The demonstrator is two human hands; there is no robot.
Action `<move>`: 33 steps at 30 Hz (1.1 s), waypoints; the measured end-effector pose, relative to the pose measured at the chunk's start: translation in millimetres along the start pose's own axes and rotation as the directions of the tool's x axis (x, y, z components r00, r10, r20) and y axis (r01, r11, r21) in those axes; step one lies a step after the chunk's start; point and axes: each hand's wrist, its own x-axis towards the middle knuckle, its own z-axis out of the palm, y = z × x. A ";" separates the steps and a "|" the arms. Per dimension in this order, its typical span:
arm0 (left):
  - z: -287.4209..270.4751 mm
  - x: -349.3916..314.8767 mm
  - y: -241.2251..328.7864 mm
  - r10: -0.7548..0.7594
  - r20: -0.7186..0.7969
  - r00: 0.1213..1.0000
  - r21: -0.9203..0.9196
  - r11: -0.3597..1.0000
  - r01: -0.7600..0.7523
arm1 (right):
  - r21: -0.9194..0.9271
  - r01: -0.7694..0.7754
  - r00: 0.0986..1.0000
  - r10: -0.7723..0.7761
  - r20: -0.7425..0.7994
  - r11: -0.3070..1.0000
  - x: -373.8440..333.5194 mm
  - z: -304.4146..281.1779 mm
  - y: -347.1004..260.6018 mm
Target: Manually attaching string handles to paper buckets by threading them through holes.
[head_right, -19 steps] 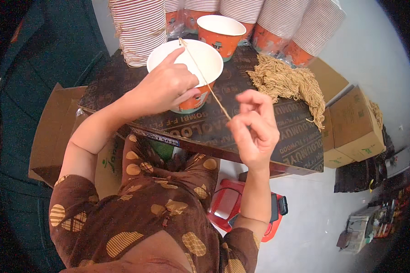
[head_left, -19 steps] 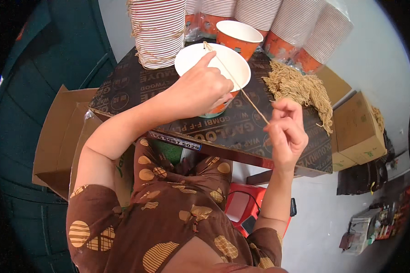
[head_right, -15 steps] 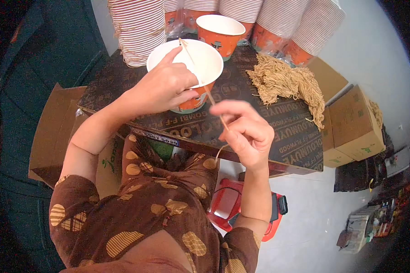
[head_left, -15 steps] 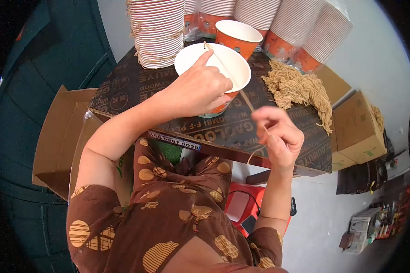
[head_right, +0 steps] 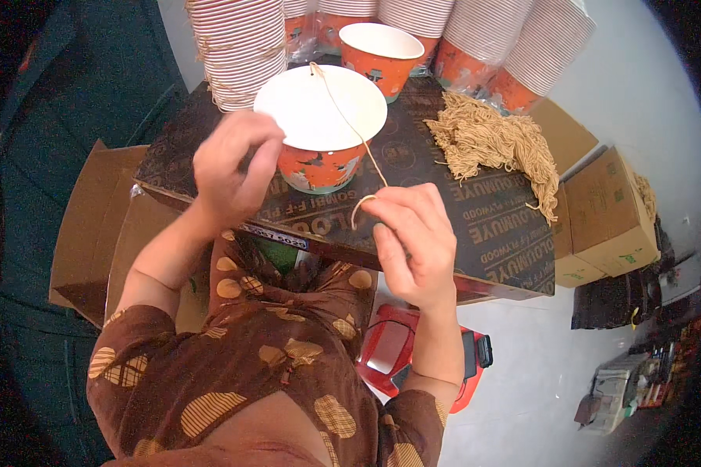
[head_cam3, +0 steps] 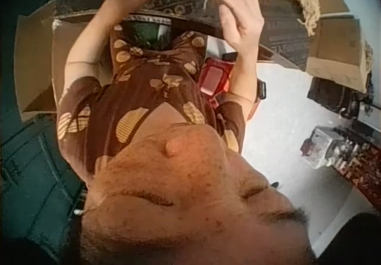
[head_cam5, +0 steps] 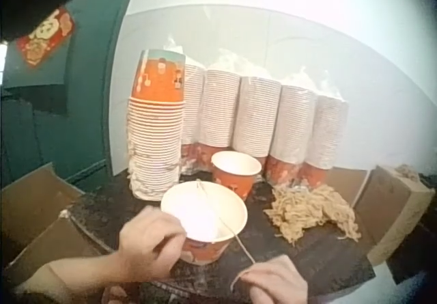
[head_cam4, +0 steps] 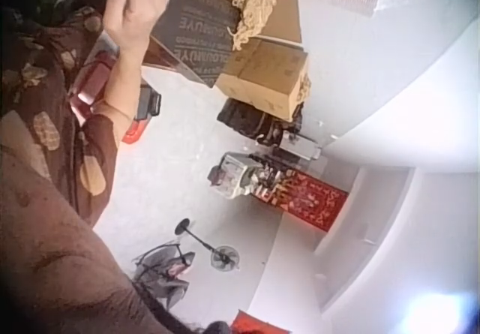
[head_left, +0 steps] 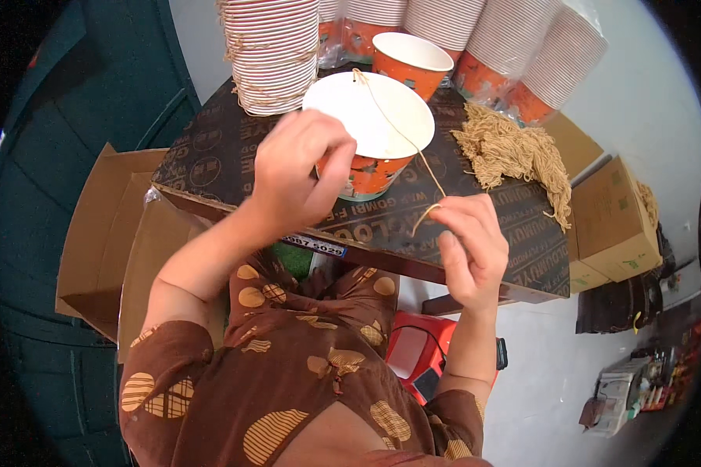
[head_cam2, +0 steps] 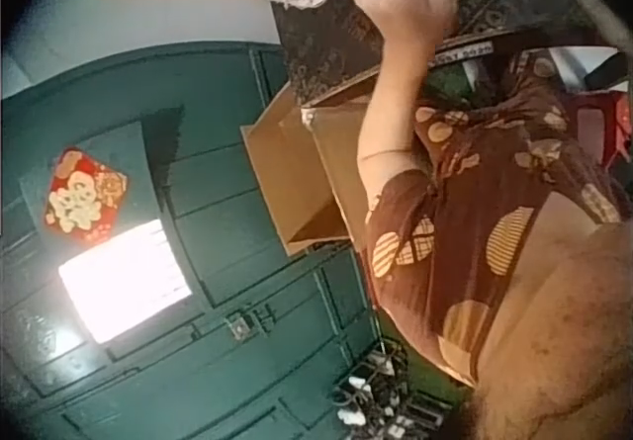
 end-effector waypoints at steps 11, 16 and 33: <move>15.6 -59.0 56.8 -0.480 0.610 0.631 -0.626 0.197 0.755 | -0.034 0.052 0.996 -0.049 0.069 0.998 2.8 12.2 -7.6; 16.2 -78.9 45.0 -0.462 0.758 0.460 -0.551 -0.076 0.831 | -0.045 0.013 0.999 -0.012 0.040 0.999 0.2 15.6 -3.0; 16.2 -83.5 36.0 -0.431 0.822 0.373 -0.543 -0.392 0.743 | -0.015 -0.004 1.000 0.004 0.031 1.000 6.4 25.1 0.1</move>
